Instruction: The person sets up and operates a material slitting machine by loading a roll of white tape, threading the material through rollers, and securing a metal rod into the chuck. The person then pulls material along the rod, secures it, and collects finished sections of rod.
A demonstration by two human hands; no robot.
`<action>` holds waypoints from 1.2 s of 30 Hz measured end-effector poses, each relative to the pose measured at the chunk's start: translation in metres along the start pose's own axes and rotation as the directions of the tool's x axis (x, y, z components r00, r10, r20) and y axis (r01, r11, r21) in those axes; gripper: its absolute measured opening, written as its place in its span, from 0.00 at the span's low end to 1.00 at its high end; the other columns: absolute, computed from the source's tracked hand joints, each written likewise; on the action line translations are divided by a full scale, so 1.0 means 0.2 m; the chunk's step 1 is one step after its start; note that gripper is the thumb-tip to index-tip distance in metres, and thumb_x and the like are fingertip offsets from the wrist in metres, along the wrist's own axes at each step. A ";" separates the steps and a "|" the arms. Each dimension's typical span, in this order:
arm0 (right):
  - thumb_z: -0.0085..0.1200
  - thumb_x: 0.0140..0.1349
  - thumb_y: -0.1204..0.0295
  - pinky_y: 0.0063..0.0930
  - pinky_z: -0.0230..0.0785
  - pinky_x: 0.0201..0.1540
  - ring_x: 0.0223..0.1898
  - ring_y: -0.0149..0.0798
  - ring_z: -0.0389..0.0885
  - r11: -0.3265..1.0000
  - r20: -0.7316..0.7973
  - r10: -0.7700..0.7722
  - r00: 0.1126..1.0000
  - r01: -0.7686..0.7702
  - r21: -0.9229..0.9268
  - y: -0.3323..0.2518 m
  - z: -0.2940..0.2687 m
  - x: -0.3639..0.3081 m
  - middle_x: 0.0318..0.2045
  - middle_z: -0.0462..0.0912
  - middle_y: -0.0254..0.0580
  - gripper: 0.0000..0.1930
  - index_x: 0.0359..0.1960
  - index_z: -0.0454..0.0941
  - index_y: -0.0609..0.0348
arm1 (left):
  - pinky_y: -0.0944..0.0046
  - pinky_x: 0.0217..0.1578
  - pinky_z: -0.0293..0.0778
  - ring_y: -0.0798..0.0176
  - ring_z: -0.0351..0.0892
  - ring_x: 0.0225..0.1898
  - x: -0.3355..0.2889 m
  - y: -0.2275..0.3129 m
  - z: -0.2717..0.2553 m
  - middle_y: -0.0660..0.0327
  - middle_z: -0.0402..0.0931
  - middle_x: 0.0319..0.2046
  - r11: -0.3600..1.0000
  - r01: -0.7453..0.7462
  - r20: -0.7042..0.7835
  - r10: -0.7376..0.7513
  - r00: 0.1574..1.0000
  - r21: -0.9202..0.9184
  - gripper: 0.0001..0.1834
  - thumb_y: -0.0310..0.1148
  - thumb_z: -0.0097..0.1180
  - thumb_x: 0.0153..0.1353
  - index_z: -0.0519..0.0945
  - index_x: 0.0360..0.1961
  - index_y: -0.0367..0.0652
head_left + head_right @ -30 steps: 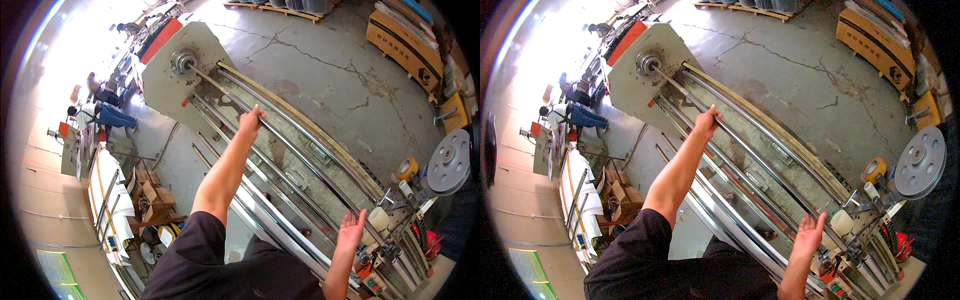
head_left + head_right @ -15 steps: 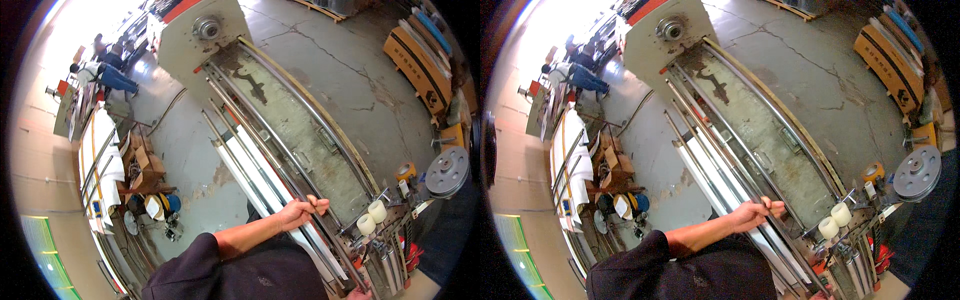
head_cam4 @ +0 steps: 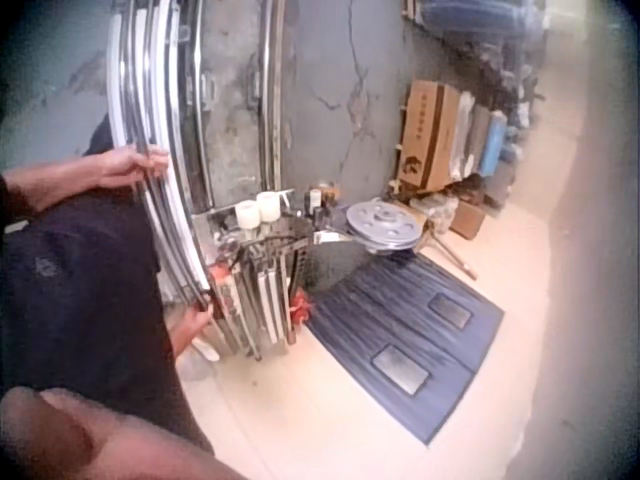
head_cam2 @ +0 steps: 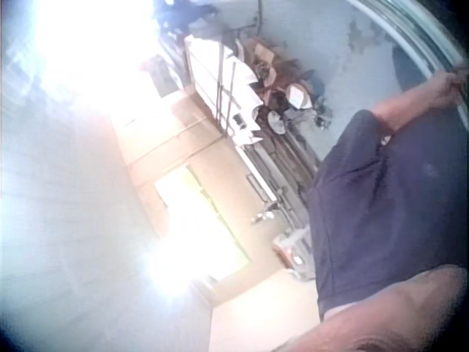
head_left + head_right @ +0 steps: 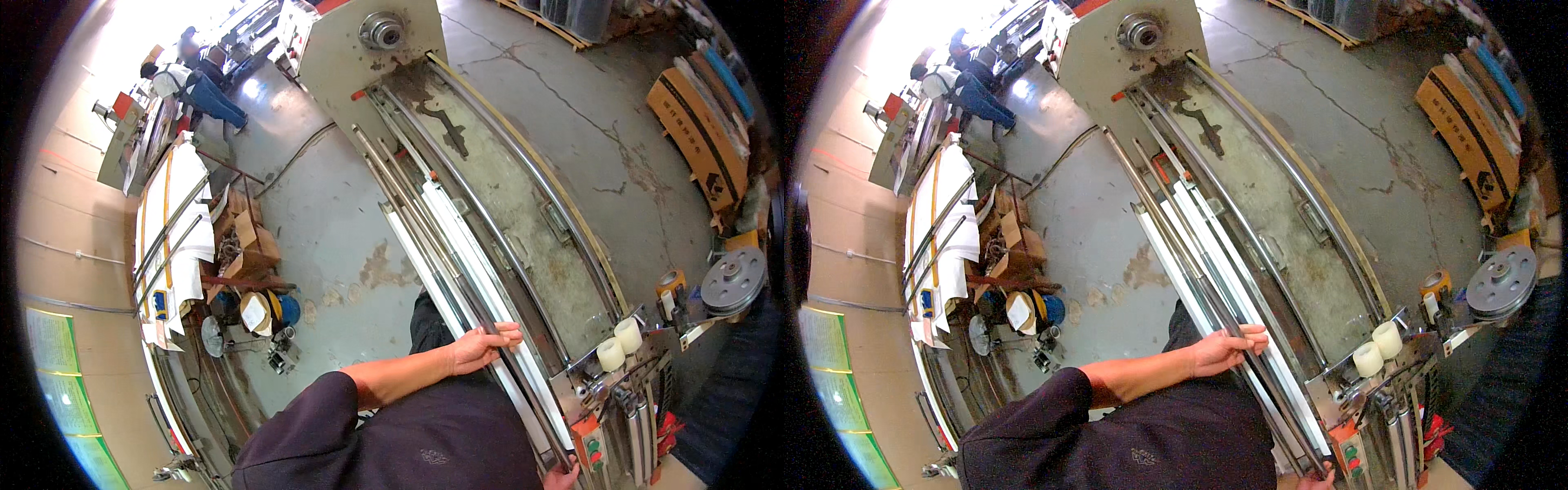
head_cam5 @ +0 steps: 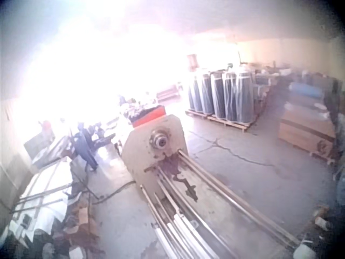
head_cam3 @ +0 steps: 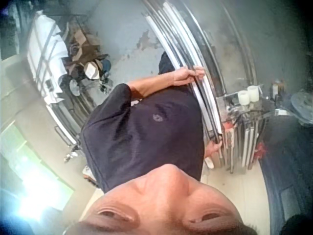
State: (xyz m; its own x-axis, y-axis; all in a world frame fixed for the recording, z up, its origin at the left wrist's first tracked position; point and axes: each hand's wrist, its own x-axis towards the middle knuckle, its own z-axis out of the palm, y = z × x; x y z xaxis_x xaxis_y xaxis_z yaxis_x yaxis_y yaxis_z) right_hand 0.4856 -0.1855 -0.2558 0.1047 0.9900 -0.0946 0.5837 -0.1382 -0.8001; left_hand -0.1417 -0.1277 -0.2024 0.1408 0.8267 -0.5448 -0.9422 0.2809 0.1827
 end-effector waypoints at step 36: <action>0.52 0.64 0.24 0.58 0.62 0.58 0.47 0.49 0.70 0.218 0.222 0.928 0.300 -0.919 0.328 0.46 0.25 0.09 0.45 0.72 0.42 0.41 0.47 0.72 0.55 | 0.57 0.32 0.81 0.62 0.82 0.31 0.20 -0.09 -0.43 0.56 0.85 0.37 0.710 0.218 -0.632 0.390 0.670 0.669 0.32 0.51 0.77 0.61 0.82 0.49 0.32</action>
State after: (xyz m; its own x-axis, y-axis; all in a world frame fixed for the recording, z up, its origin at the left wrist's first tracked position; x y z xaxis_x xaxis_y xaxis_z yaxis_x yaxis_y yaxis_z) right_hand 0.5016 -0.1797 -0.3609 0.3939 0.1748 -0.9024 -0.2327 -0.9308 -0.2819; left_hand -0.1448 -0.1419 -0.2973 -0.4651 0.3547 -0.8111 -0.4352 0.7063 0.5584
